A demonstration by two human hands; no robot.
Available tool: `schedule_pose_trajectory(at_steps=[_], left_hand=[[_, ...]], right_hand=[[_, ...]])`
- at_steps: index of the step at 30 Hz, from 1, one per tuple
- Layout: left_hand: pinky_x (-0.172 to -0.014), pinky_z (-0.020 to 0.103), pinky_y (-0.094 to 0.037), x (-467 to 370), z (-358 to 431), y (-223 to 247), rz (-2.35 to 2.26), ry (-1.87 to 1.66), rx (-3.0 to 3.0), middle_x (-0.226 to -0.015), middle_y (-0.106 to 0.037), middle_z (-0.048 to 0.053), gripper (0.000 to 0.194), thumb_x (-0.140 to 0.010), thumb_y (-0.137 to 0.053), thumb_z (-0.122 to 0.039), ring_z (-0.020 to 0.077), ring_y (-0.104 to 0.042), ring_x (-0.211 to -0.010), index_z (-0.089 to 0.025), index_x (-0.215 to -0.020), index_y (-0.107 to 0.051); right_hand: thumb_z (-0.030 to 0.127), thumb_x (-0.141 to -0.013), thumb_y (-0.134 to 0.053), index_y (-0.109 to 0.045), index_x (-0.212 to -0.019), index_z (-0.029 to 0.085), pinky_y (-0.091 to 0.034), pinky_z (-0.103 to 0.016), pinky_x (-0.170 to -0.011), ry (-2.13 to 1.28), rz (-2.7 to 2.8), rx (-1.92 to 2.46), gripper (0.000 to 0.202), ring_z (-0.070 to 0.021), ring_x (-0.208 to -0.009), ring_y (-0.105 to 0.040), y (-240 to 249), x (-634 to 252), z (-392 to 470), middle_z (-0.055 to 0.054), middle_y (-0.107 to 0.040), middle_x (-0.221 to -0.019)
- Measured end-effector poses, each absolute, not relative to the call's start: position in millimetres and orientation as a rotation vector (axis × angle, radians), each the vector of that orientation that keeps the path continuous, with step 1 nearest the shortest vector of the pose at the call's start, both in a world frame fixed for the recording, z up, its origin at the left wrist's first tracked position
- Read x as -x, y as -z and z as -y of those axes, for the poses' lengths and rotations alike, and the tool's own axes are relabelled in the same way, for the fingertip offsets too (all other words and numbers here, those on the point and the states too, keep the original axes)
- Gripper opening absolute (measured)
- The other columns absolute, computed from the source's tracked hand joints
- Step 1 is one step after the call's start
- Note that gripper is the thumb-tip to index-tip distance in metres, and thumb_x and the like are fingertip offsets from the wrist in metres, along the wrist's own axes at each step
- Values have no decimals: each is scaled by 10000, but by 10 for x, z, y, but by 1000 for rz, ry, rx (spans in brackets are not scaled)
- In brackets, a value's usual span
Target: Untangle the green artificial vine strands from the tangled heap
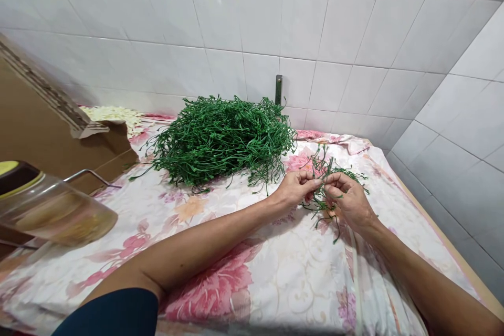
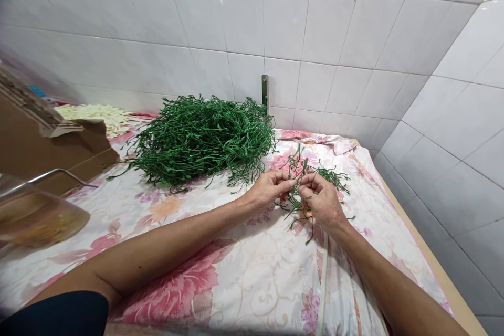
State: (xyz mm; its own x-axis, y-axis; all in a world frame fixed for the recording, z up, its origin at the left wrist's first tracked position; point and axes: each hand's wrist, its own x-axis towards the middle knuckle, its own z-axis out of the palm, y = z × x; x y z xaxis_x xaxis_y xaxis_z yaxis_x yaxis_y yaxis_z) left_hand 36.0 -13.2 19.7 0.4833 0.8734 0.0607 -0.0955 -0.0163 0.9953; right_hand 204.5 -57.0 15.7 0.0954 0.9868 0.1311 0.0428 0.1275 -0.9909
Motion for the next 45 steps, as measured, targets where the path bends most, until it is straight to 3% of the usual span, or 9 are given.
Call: schedule_pose_trajectory(at_steps=[7, 12, 17, 21, 24, 29, 35, 41, 45], left_hand=[[-495, 223, -353, -340, 78, -225, -762, -1018, -1352, -538, -507, -41, 432, -796, -748, -518, 81, -450, -479, -167, -680, -524], [-475, 223, -298, -315, 91, -267, -816, -1011, -1434, -510, -470, -55, 430, -814, -736, -502, 71, -399, -455, -174, -664, -503], [-472, 227, -282, -343, 88, -245, -813, -1059, -1468, -546, -481, -51, 412, -810, -732, -509, 68, -394, -470, -169, -686, -535], [-460, 224, -298, -352, 73, -212, -830, -1040, -1483, -569, -518, -35, 401, -806, -736, -494, 72, -428, -470, -169, -673, -542], [-454, 219, -325, -349, 95, -210, -820, -1000, -1470, -552, -530, -35, 418, -801, -742, -517, 77, -450, -454, -176, -684, -530], [-458, 207, -338, -345, 140, -227, -780, -959, -1465, -502, -503, -44, 445, -822, -723, -552, 77, -454, -442, -174, -696, -524], [-444, 201, -312, -345, 125, -216, -781, -980, -1448, -511, -485, -60, 422, -839, -716, -525, 68, -430, -433, -183, -725, -497], [-437, 189, -278, -363, 114, -209, -735, -1003, -1467, -555, -492, -67, 436, -824, -717, -551, 54, -399, -449, -184, -754, -493], [-460, 191, -289, -363, 122, -208, -742, -1003, -1472, -570, -495, -65, 439, -826, -712, -551, 55, -403, -470, -188, -754, -475]], right_hand=[[253, -681, -724, -632, -749, 203, -421, -269, -535, -1151, 1241, 1145, 125, -125, -546, -501, -228, -2043, 605, 37, -562, -618], [356, -720, -773, -647, -820, 202, -455, -287, -544, -1145, 1151, 1179, 223, -138, -569, -515, -224, -2063, 581, 20, -587, -668], [360, -827, -727, -657, -861, 209, -499, -303, -604, -720, 1230, 1155, 170, -152, -629, -548, -385, -2160, 637, -3, -596, -733], [295, -898, -673, -682, -918, 234, -561, -405, -819, -235, 1479, 1046, 64, -233, -860, -655, -535, -2208, 756, -74, -685, -912], [244, -892, -675, -721, -964, 255, -557, -464, -929, -90, 1826, 997, 86, -272, -988, -678, -520, -2202, 765, -99, -728, -1030], [279, -967, -587, -726, -1058, 247, -574, -415, -899, -144, 1991, 1105, 170, -245, -1025, -690, -372, -2179, 672, -90, -737, -1091], [325, -944, -631, -742, -1068, 232, -551, -360, -752, -304, 1944, 1219, 191, -217, -852, -684, -352, -2176, 662, -86, -738, -1041], [389, -967, -600, -769, -1068, 235, -524, -363, -827, -462, 1870, 1251, 250, -229, -907, -681, -287, -2203, 602, -77, -740, -993], [387, -969, -592, -774, -1051, 248, -498, -358, -763, -434, 1914, 1293, 243, -218, -836, -655, -282, -2210, 600, -63, -718, -909]])
